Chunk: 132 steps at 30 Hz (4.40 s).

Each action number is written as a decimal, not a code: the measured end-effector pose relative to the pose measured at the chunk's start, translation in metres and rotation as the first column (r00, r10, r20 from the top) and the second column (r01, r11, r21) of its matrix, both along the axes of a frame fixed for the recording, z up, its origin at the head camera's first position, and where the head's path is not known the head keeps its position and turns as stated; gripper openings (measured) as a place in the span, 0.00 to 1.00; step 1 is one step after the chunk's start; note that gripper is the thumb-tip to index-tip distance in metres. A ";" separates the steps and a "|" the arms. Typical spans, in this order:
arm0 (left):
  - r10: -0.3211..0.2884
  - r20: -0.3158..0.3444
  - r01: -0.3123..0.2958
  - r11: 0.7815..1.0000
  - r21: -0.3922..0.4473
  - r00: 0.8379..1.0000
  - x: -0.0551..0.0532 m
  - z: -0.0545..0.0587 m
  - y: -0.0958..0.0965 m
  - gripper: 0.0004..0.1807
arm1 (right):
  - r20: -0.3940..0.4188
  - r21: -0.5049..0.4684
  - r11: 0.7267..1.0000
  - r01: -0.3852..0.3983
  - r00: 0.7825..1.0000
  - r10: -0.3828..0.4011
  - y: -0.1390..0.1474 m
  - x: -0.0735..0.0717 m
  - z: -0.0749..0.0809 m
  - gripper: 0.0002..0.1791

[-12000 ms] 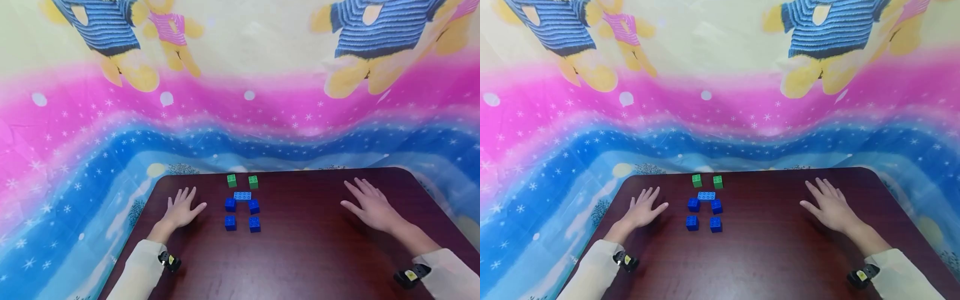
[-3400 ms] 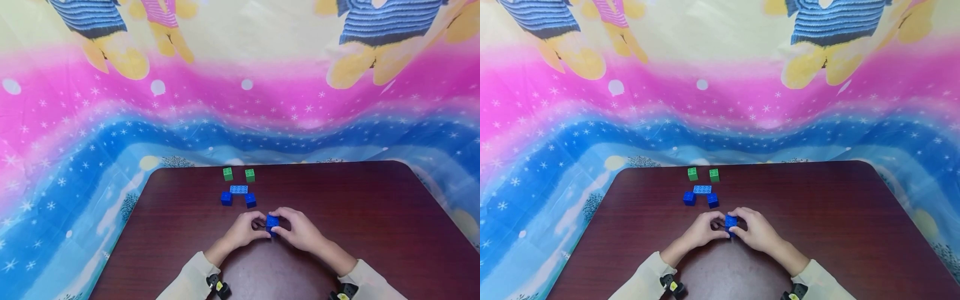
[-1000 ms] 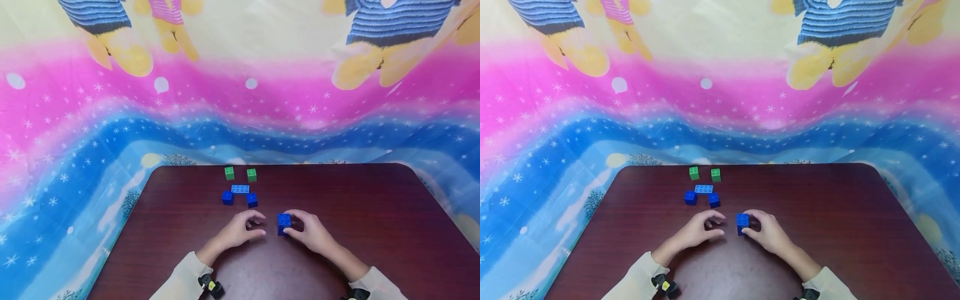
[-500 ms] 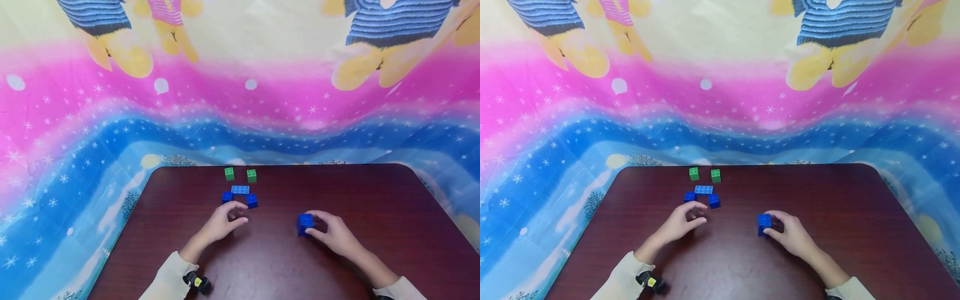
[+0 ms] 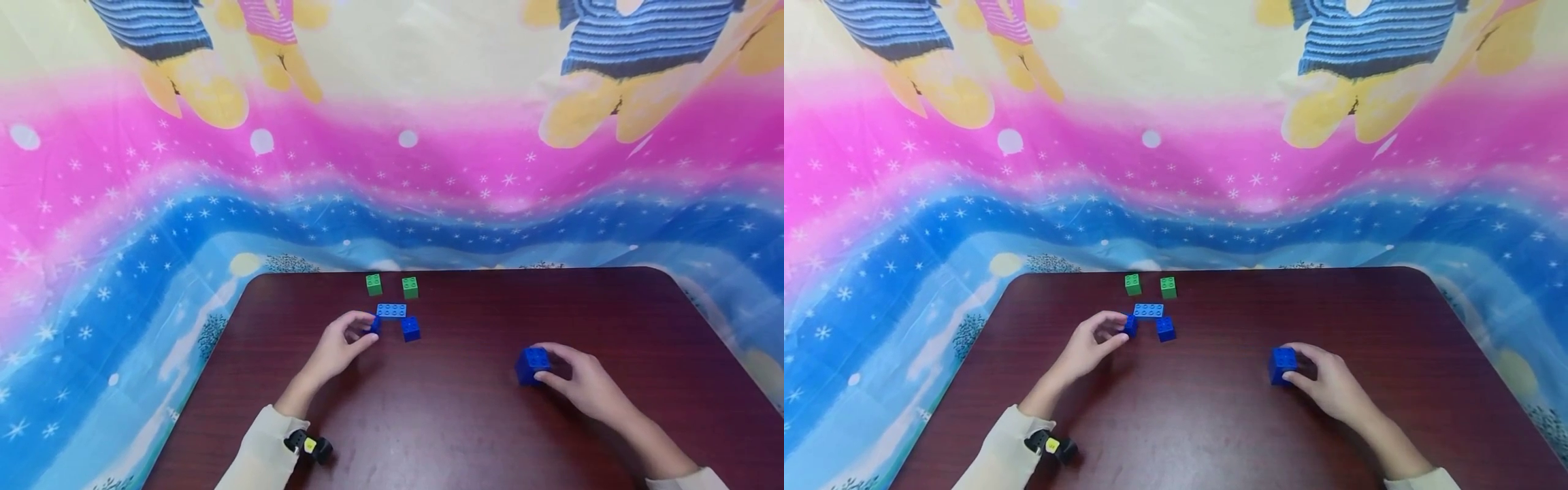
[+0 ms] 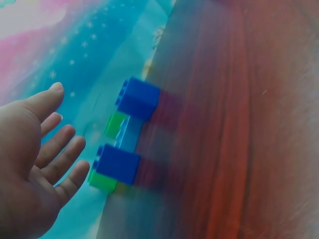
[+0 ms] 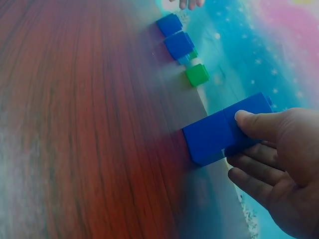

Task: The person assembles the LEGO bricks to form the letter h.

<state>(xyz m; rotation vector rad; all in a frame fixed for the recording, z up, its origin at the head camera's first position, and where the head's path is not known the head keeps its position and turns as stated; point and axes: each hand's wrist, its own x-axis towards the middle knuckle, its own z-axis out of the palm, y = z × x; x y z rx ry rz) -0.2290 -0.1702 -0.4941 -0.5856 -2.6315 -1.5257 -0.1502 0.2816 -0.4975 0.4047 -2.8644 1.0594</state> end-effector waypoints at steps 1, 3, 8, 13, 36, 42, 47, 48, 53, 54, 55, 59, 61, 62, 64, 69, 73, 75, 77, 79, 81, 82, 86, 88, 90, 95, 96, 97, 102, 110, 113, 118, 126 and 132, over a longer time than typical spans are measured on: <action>0.012 -0.006 -0.012 1.000 0.005 1.000 -0.002 0.000 -0.002 0.21 | 0.002 0.001 1.000 0.004 1.000 -0.004 0.002 0.001 0.001 0.25; 0.036 -0.018 -0.035 0.999 0.013 0.999 -0.005 0.000 -0.005 0.22 | 0.010 0.003 1.000 0.011 1.000 -0.011 0.006 0.002 0.002 0.25; 0.072 -0.015 -0.072 0.997 0.001 0.997 -0.015 -0.005 -0.013 0.24 | 0.036 0.009 1.000 0.028 0.999 -0.028 0.016 0.005 0.004 0.26; 0.085 0.003 -0.085 0.996 -0.014 0.996 -0.025 -0.014 -0.017 0.28 | 0.031 0.023 0.999 0.036 0.999 -0.037 0.025 0.008 0.004 0.26; 0.075 0.082 -0.069 0.995 -0.075 0.994 -0.037 -0.036 -0.013 0.23 | 0.035 -0.011 0.998 0.056 0.998 -0.056 0.037 0.012 0.000 0.29; 0.075 0.081 -0.070 0.996 -0.063 0.994 -0.036 -0.037 -0.013 0.20 | 0.068 -0.016 0.999 0.043 0.997 -0.042 0.039 0.013 0.000 0.28; 0.082 0.098 -0.076 0.995 -0.064 0.992 -0.036 -0.036 -0.012 0.20 | 0.094 -0.025 1.000 0.016 0.995 -0.014 0.040 0.015 0.000 0.27; 0.083 0.099 -0.077 0.995 -0.069 0.992 -0.036 -0.036 -0.011 0.20 | 0.097 -0.024 1.000 0.011 0.995 -0.009 0.040 0.015 0.000 0.27; 0.087 0.100 -0.077 0.992 -0.101 0.991 -0.034 -0.035 -0.011 0.19 | 0.099 -0.020 1.000 -0.024 0.995 0.025 0.041 0.015 -0.001 0.25; 0.087 0.099 -0.076 0.991 -0.106 0.991 -0.034 -0.035 -0.011 0.18 | 0.101 -0.025 0.999 -0.032 0.994 0.034 0.041 0.015 -0.001 0.24; 0.087 0.102 -0.076 0.991 -0.110 0.991 -0.034 -0.035 -0.011 0.18 | 0.104 -0.028 0.999 -0.040 0.994 0.043 0.042 0.014 -0.001 0.24; 0.083 0.110 -0.070 0.991 -0.116 0.990 -0.032 -0.036 -0.011 0.17 | 0.105 -0.044 0.997 -0.059 0.992 0.064 0.043 0.015 -0.002 0.23; 0.078 0.113 -0.064 0.991 -0.118 0.991 -0.031 -0.036 -0.011 0.17 | 0.102 -0.038 0.997 -0.068 0.992 0.071 0.043 0.016 -0.002 0.24; 0.073 0.112 -0.060 0.991 -0.118 0.991 -0.030 -0.036 -0.011 0.17 | 0.094 -0.033 0.997 -0.071 0.993 0.074 0.043 0.016 -0.003 0.26; 0.064 0.112 -0.050 0.992 -0.119 0.992 -0.029 -0.036 -0.010 0.17 | 0.068 -0.012 0.997 -0.073 0.995 0.074 0.043 0.018 -0.003 0.30; 0.034 0.114 -0.020 0.992 -0.125 0.993 -0.025 -0.035 -0.010 0.16 | -0.028 0.029 0.998 -0.064 0.998 0.065 0.040 0.025 -0.002 0.43; 0.032 0.114 -0.018 0.992 -0.124 0.993 -0.023 -0.034 -0.009 0.16 | -0.069 0.014 0.999 -0.049 0.996 0.050 0.035 0.028 0.005 0.43; 0.036 0.116 -0.022 0.992 -0.120 0.993 -0.022 -0.034 -0.008 0.16 | -0.077 0.012 0.999 -0.036 0.996 0.036 0.032 0.028 0.011 0.40; 0.035 0.113 -0.021 0.992 -0.122 0.993 -0.020 -0.034 -0.007 0.16 | -0.088 0.014 1.000 -0.024 0.996 0.025 0.028 0.027 0.017 0.38; 0.033 0.117 -0.018 0.992 -0.128 0.993 -0.018 -0.034 -0.005 0.17 | -0.102 0.013 1.000 -0.007 0.995 0.008 0.022 0.026 0.024 0.36; 0.024 0.120 -0.009 0.992 -0.130 0.992 -0.016 -0.034 -0.003 0.17 | -0.124 0.002 1.000 0.004 0.992 -0.004 0.014 0.025 0.031 0.34; 0.020 0.120 -0.003 0.991 -0.133 0.993 -0.015 -0.035 -0.002 0.17 | -0.137 -0.009 1.000 0.006 0.991 -0.007 0.010 0.024 0.034 0.34; 0.002 0.123 0.015 0.990 -0.142 0.992 -0.011 -0.035 0.002 0.17 | -0.191 -0.058 0.998 0.003 0.982 -0.014 -0.008 0.018 0.043 0.31; -0.005 0.122 0.023 0.989 -0.147 0.992 -0.010 -0.036 0.003 0.16 | -0.206 -0.086 0.996 -0.007 0.978 -0.011 -0.017 0.014 0.046 0.31; -0.011 0.122 0.029 0.989 -0.145 0.992 -0.009 -0.036 0.003 0.16 | -0.215 -0.108 0.994 -0.018 0.977 -0.005 -0.025 0.011 0.047 0.31; -0.029 0.120 0.046 0.990 -0.135 0.992 -0.008 -0.038 0.004 0.17 | -0.234 -0.152 0.987 -0.059 0.972 0.022 -0.045 0.002 0.048 0.32; -0.029 0.123 0.046 0.990 -0.136 0.992 -0.008 -0.038 0.004 0.17 | -0.235 -0.160 0.985 -0.068 0.972 0.029 -0.049 0.000 0.048 0.32; -0.030 0.123 0.047 0.990 -0.135 0.992 -0.007 -0.038 0.004 0.17 | -0.235 -0.166 0.983 -0.074 0.971 0.034 -0.053 -0.001 0.048 0.32; -0.030 0.125 0.047 0.989 -0.140 0.992 -0.005 -0.036 0.005 0.17 | -0.205 -0.200 0.975 -0.102 0.977 0.060 -0.073 -0.012 0.041 0.33; -0.035 0.121 0.053 0.988 -0.145 0.992 0.001 -0.035 0.003 0.17 | -0.080 -0.314 0.938 -0.149 0.988 0.130 -0.107 -0.037 0.021 0.31; -0.049 0.125 0.066 0.988 -0.140 0.991 0.002 -0.036 0.004 0.17 | -0.031 -0.380 0.912 -0.158 0.987 0.158 -0.119 -0.048 0.016 0.31; -0.071 0.135 0.088 0.988 -0.128 0.988 0.004 -0.038 0.004 0.17 | 0.008 -0.455 0.875 -0.166 0.982 0.191 -0.135 -0.066 0.007 0.31; -0.083 0.126 0.099 0.987 -0.126 0.989 0.013 -0.040 0.001 0.18 | 0.019 -0.483 0.860 -0.163 0.980 0.197 -0.152 -0.085 -0.006 0.30; -0.077 0.122 0.092 0.987 -0.129 0.990 0.016 -0.040 0.000 0.17 | 0.023 -0.432 0.890 -0.145 0.985 0.171 -0.162 -0.098 -0.017 0.31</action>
